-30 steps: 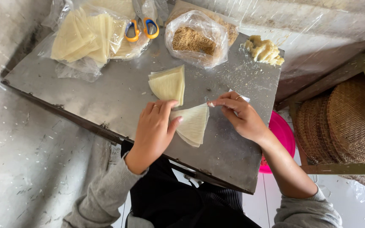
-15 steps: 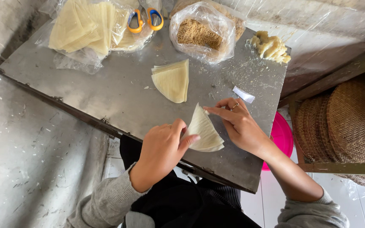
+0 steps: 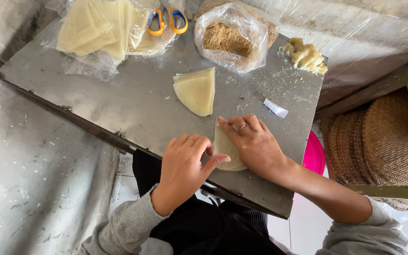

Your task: The person prepares food by placing a small amount of crumb-like filling and a piece of paste onto thin triangular wrappers, then rolling and folding the wrappers into small rolls.

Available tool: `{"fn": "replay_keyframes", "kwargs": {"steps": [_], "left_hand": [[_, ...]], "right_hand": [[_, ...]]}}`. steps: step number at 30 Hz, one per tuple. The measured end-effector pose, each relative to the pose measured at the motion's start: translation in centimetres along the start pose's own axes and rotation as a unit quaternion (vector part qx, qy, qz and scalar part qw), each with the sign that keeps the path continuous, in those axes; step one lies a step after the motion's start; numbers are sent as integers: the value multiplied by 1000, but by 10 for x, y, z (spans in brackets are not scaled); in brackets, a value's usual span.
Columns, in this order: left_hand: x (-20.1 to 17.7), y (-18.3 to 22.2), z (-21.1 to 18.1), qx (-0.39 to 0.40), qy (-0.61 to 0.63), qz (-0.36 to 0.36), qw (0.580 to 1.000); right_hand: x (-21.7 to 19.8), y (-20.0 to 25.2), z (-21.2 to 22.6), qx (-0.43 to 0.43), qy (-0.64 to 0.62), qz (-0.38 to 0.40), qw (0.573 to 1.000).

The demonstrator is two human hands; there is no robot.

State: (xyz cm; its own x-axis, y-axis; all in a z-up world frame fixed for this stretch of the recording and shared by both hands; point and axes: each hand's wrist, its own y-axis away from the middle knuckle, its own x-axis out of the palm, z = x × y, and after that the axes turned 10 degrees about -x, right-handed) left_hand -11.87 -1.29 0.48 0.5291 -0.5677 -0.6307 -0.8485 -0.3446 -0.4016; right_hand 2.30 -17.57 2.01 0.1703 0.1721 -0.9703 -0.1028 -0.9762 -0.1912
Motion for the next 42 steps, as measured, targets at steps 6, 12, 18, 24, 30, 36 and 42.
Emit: {"fn": "replay_keyframes", "kwargs": {"steps": [6, 12, 18, 24, 30, 36, 42], "left_hand": [[5, 6, -5, 25, -14, -45, 999], [13, 10, 0, -3, -22, -73, 997], [14, 9, -1, -20, -29, -80, 996], [14, 8, 0, -20, -35, -78, 996], [14, 8, -1, -20, -35, -82, 996], [14, 9, 0, -24, -46, -77, 996], [12, 9, -1, -35, -38, -68, 996]], "right_hand": [[-10, 6, 3, -114, 277, 62, 952], [-26, 12, -14, -54, 57, -13, 997], [-17, 0, -8, -42, 14, -42, 998], [-8, -4, -13, -40, 2, -31, 999], [-17, 4, -21, -42, 23, -43, 998], [-12, -7, -28, -60, 15, -73, 995], [-3, -2, -24, -67, -4, -56, 996]]}}
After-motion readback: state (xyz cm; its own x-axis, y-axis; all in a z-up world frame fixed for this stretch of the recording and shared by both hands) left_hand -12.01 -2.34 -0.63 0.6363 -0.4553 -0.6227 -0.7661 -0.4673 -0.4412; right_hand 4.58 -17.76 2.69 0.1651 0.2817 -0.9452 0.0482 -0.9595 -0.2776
